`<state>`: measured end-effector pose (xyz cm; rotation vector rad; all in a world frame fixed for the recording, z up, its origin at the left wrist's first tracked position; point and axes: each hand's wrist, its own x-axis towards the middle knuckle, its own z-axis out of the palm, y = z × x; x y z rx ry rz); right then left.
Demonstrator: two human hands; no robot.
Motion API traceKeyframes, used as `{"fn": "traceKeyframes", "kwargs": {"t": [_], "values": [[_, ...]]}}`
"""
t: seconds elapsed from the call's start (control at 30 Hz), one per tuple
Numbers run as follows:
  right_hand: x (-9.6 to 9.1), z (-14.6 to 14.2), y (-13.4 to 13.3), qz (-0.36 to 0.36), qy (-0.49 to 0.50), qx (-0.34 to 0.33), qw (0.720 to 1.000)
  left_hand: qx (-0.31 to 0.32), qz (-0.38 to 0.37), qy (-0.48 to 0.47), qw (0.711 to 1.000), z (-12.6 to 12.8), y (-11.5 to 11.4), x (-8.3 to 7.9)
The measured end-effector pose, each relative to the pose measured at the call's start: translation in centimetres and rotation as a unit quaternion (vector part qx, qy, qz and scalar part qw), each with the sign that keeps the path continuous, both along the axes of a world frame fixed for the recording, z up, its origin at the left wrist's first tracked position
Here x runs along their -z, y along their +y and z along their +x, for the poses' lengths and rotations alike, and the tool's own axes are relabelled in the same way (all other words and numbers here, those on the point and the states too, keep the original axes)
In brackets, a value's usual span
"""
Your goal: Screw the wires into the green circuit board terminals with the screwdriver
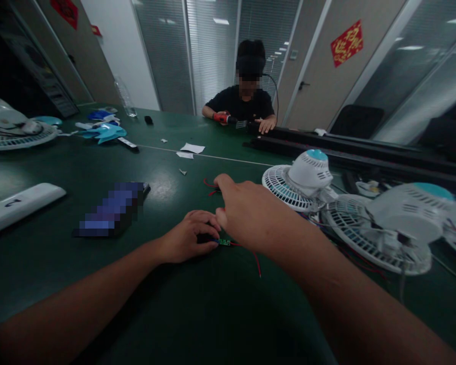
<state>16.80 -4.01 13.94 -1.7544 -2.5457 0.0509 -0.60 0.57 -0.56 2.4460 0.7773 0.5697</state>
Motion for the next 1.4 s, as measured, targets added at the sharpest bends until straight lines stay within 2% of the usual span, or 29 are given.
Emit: {"fn": "traceKeyframes", "kwargs": {"t": [0.43, 0.77, 1.4], "values": [[0.0, 0.2, -0.1, 0.007, -0.013, 0.001, 1.0, -0.005, 0.004, 0.002, 1.0, 0.0, 0.0, 0.0], [-0.7, -0.9, -0.4, 0.013, -0.082, 0.047, 0.995, -0.004, 0.001, 0.008, 1.0, 0.0, 0.0, -0.2], [-0.4, -0.3, -0.1, -0.007, -0.033, -0.005, 0.999, 0.001, -0.002, -0.002, 1.0, 0.0, 0.0, -0.2]]}}
